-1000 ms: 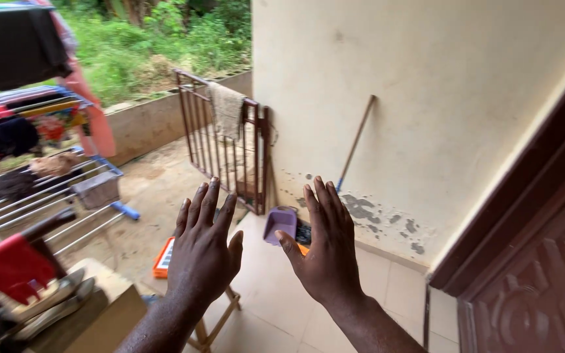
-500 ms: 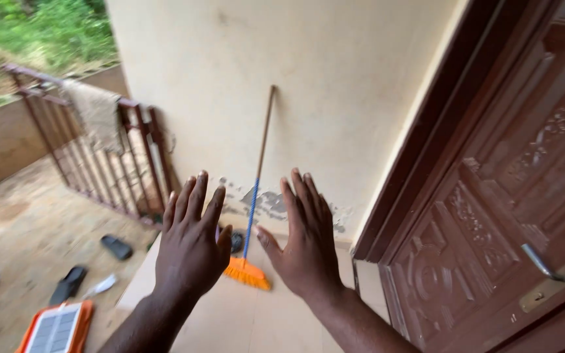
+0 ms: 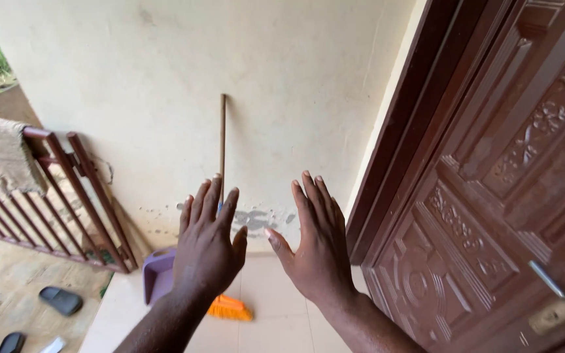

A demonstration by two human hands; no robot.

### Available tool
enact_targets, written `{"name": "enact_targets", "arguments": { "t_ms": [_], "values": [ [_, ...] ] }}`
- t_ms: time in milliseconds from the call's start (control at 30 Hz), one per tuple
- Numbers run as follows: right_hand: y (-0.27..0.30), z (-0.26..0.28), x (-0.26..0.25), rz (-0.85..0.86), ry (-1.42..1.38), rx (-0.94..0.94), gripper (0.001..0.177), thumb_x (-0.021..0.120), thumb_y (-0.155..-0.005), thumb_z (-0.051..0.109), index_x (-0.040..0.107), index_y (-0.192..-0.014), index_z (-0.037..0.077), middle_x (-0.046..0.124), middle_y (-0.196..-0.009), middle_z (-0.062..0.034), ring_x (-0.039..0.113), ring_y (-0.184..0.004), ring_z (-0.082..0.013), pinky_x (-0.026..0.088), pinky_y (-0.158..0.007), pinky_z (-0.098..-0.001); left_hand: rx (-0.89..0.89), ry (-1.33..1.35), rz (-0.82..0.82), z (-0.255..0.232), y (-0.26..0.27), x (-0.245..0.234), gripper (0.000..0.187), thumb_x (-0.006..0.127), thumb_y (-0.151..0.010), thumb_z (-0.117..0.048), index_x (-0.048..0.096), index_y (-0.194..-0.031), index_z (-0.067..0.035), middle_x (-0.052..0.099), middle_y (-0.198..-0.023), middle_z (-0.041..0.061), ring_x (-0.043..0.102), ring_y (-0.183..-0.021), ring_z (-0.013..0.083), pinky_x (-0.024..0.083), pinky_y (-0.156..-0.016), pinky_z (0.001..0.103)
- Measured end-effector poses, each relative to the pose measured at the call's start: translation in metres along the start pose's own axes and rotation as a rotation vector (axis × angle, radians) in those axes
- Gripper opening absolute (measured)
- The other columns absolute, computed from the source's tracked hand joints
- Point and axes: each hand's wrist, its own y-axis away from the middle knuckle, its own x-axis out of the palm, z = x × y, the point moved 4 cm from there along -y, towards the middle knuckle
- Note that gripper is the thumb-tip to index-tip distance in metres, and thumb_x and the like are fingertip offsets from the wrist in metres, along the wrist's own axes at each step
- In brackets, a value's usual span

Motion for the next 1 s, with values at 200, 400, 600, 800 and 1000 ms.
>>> {"name": "enact_targets", "arguments": {
  "t_ms": [200, 400, 600, 800, 1000],
  "values": [
    [-0.044, -0.086, 0.039, 0.031, -0.028, 0.030, 0.086, 0.071, -0.093, 0.042, 0.027, -0.154, -0.001, 0.024, -0.162, -0.0239, 0.018, -0.153, -0.0381, 0.019, -0.121, -0.0573, -0.011, 0.000, 0.050, -0.020, -0.072, 0.063, 0.073, 0.064, -0.087, -0.028, 0.039, -0.154, -0.009, 0.019, -0.168, 0.019, 0.014, -0.156, 0.0333, 0.009, -0.121, 0.050],
    [-0.091, -0.153, 0.066, 0.066, -0.079, -0.010, 0.088, 0.073, -0.089, 0.040, 0.027, -0.153, -0.001, 0.021, -0.163, -0.0245, 0.016, -0.153, -0.0399, 0.017, -0.119, -0.0583, -0.069, -0.074, 0.062, -0.022, -0.143, 0.112, 0.074, 0.063, -0.088, -0.030, 0.037, -0.154, -0.011, 0.019, -0.168, 0.019, 0.014, -0.156, 0.0320, 0.009, -0.122, 0.049],
    [-0.143, -0.189, 0.101, 0.081, -0.130, -0.052, 0.087, 0.072, -0.091, 0.039, 0.027, -0.154, -0.001, 0.022, -0.164, -0.0237, 0.016, -0.154, -0.0379, 0.018, -0.119, -0.0583, -0.113, -0.115, 0.032, -0.006, -0.194, 0.141, 0.073, 0.064, -0.088, -0.032, 0.039, -0.153, -0.011, 0.023, -0.166, 0.020, 0.017, -0.155, 0.0332, 0.009, -0.122, 0.050],
    [-0.197, -0.204, 0.148, 0.100, -0.140, -0.099, 0.087, 0.073, -0.091, 0.041, 0.027, -0.153, -0.001, 0.023, -0.163, -0.0233, 0.017, -0.153, -0.0370, 0.019, -0.120, -0.0564, -0.174, -0.156, 0.030, 0.038, -0.240, 0.176, 0.074, 0.063, -0.089, -0.035, 0.038, -0.154, -0.011, 0.025, -0.165, 0.019, 0.017, -0.154, 0.0314, 0.008, -0.123, 0.051],
    [-0.250, -0.216, 0.209, 0.103, -0.159, -0.143, 0.086, 0.074, -0.092, 0.037, 0.028, -0.156, 0.001, 0.024, -0.165, -0.0217, 0.020, -0.155, -0.0363, 0.024, -0.123, -0.0520, -0.178, -0.132, 0.002, 0.106, -0.292, 0.220, 0.075, 0.061, -0.089, -0.038, 0.037, -0.155, -0.013, 0.024, -0.167, 0.017, 0.017, -0.154, 0.0309, 0.008, -0.122, 0.050]
  ]
}}
